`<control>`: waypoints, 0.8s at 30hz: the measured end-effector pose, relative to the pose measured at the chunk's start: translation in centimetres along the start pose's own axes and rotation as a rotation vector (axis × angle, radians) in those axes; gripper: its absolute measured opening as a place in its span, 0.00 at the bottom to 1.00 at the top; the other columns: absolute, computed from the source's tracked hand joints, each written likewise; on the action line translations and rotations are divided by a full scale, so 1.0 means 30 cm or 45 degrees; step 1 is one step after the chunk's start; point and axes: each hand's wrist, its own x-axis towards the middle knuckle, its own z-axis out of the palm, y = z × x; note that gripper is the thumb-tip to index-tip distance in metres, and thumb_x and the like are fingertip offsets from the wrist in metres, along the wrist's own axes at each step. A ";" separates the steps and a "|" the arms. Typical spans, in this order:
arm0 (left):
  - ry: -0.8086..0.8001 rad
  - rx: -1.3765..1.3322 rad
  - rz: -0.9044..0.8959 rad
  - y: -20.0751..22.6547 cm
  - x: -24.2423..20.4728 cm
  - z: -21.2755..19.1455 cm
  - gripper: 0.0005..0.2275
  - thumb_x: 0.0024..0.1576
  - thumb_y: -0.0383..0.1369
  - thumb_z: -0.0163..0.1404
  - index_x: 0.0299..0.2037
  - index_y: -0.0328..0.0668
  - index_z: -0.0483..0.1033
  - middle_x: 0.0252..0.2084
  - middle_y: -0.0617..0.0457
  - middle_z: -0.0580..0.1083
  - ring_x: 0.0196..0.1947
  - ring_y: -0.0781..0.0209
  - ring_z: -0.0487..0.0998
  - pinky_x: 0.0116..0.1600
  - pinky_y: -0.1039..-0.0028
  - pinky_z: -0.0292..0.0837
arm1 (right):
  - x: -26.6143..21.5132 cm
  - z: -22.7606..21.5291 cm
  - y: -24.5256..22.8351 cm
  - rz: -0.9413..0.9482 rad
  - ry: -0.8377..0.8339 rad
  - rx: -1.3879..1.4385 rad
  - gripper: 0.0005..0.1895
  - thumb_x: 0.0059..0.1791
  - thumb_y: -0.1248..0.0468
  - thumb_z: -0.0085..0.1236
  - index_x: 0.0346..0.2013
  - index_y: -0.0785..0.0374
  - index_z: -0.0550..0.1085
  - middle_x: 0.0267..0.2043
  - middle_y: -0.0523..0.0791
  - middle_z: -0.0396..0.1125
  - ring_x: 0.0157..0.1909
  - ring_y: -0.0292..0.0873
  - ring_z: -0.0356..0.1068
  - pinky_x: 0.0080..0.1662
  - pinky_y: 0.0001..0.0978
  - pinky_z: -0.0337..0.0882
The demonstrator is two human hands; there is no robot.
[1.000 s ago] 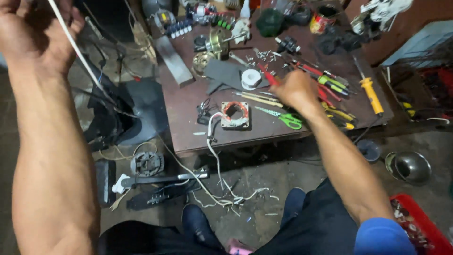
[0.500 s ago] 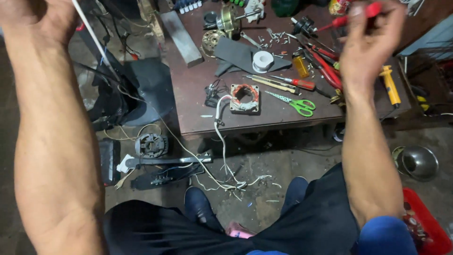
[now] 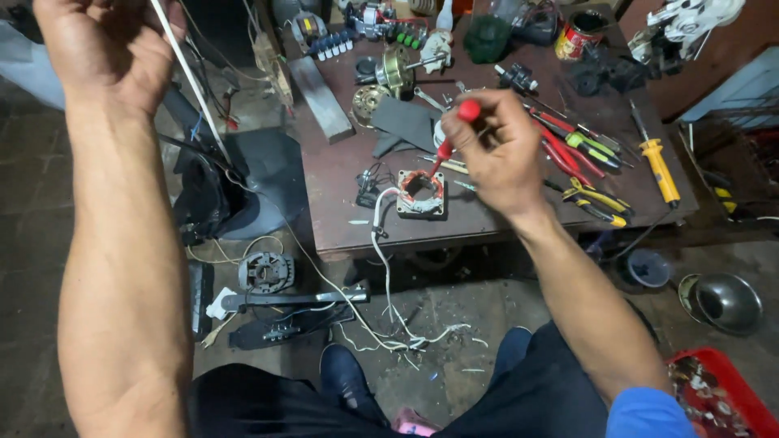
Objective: The person works on a small electrical component, using a lighter to heat wires and a screwdriver to adjust connections. They also use a multimeter to test the component. A dog is briefly visible in the background.
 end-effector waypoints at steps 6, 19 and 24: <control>-0.008 0.089 0.087 -0.010 -0.019 0.020 0.13 0.47 0.27 0.55 0.17 0.48 0.61 0.24 0.55 0.63 0.29 0.51 0.68 0.37 0.58 0.64 | -0.004 0.021 0.010 0.128 -0.092 -0.137 0.13 0.54 0.63 0.57 0.48 0.67 0.68 0.42 0.50 0.72 0.40 0.44 0.75 0.40 0.30 0.80; 0.233 0.012 0.035 -0.011 -0.025 0.052 0.08 0.42 0.29 0.58 0.19 0.43 0.70 0.30 0.50 0.72 0.35 0.51 0.76 0.46 0.61 0.74 | -0.001 0.027 0.001 0.144 -0.088 -0.255 0.13 0.53 0.60 0.60 0.48 0.63 0.71 0.43 0.45 0.74 0.18 0.27 0.56 0.19 0.16 0.61; 0.238 0.115 0.002 -0.015 -0.025 0.064 0.07 0.42 0.34 0.57 0.27 0.43 0.77 0.36 0.48 0.79 0.41 0.52 0.82 0.50 0.62 0.74 | -0.001 0.026 -0.004 0.182 -0.136 -0.186 0.14 0.52 0.59 0.61 0.47 0.64 0.72 0.41 0.44 0.74 0.19 0.27 0.56 0.19 0.17 0.60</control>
